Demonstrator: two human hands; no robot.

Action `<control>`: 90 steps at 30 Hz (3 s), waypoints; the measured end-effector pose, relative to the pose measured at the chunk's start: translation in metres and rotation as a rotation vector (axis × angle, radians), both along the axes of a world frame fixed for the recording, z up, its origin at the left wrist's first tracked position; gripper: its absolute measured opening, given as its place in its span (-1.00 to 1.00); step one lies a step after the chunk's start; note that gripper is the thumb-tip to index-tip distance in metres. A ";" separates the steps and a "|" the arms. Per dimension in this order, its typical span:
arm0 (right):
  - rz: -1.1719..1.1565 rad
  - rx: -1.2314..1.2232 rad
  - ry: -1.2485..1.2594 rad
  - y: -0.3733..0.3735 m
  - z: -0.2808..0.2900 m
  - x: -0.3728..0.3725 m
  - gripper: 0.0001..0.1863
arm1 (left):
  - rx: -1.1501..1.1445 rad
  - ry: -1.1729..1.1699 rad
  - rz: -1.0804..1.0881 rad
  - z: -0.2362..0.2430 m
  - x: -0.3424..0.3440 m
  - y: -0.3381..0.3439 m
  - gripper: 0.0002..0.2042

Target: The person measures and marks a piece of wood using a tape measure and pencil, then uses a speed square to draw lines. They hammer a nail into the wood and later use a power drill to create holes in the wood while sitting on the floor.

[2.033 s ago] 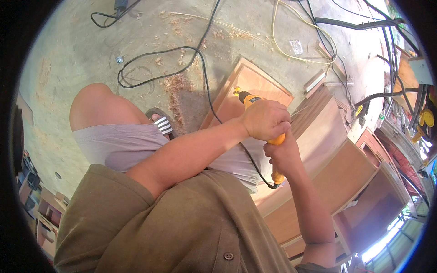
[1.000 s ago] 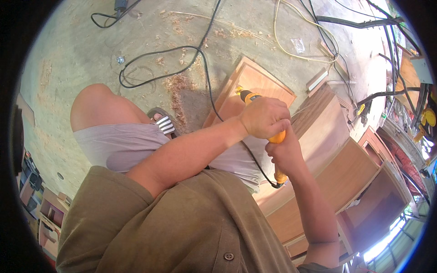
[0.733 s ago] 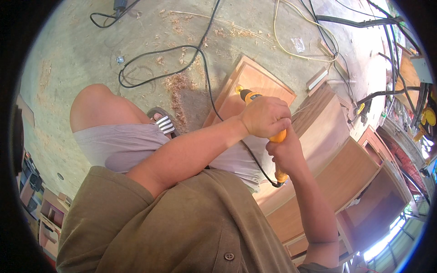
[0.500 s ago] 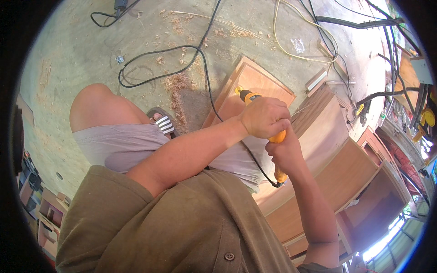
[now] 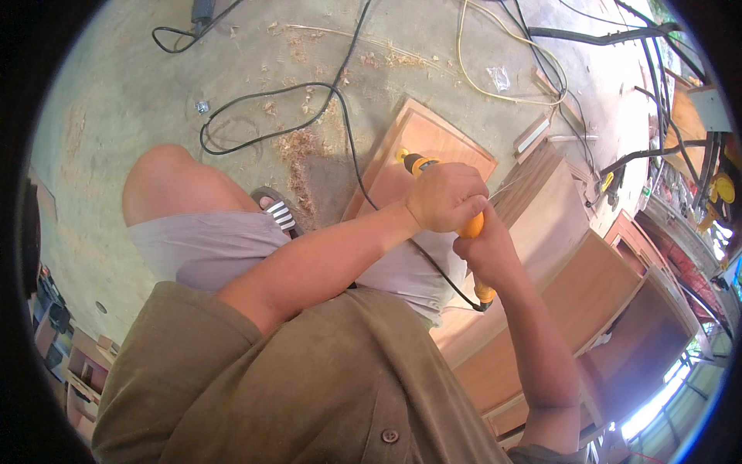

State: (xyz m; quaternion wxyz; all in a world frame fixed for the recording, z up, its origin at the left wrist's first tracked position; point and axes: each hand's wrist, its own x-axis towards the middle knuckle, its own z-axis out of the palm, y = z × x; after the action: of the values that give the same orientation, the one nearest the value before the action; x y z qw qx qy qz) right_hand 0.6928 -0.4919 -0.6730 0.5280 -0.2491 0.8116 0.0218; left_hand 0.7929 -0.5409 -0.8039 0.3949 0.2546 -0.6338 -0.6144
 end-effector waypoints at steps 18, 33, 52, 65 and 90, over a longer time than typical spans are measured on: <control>0.070 0.053 0.082 -0.007 0.006 0.005 -0.46 | -0.021 0.053 0.052 -0.006 -0.001 0.004 -0.69; 0.075 0.028 0.108 0.000 0.002 0.007 -0.50 | -0.051 0.091 0.077 -0.006 0.002 0.005 -0.71; 0.149 0.070 0.131 -0.002 0.009 0.019 -0.32 | -0.060 0.095 0.064 -0.004 0.012 0.009 -0.72; 0.167 0.064 0.140 0.006 0.004 0.013 -0.24 | -0.090 0.085 0.051 -0.006 0.008 0.013 -0.72; 0.241 0.049 0.157 0.001 0.004 0.010 -0.33 | -0.092 0.034 0.039 -0.003 0.009 0.011 -0.79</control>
State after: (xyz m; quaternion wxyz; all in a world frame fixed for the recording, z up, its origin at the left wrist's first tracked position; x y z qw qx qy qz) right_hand 0.7026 -0.4909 -0.6690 0.4623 -0.3290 0.8140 0.1243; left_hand 0.8016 -0.5300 -0.8072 0.4287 0.2382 -0.6494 -0.5812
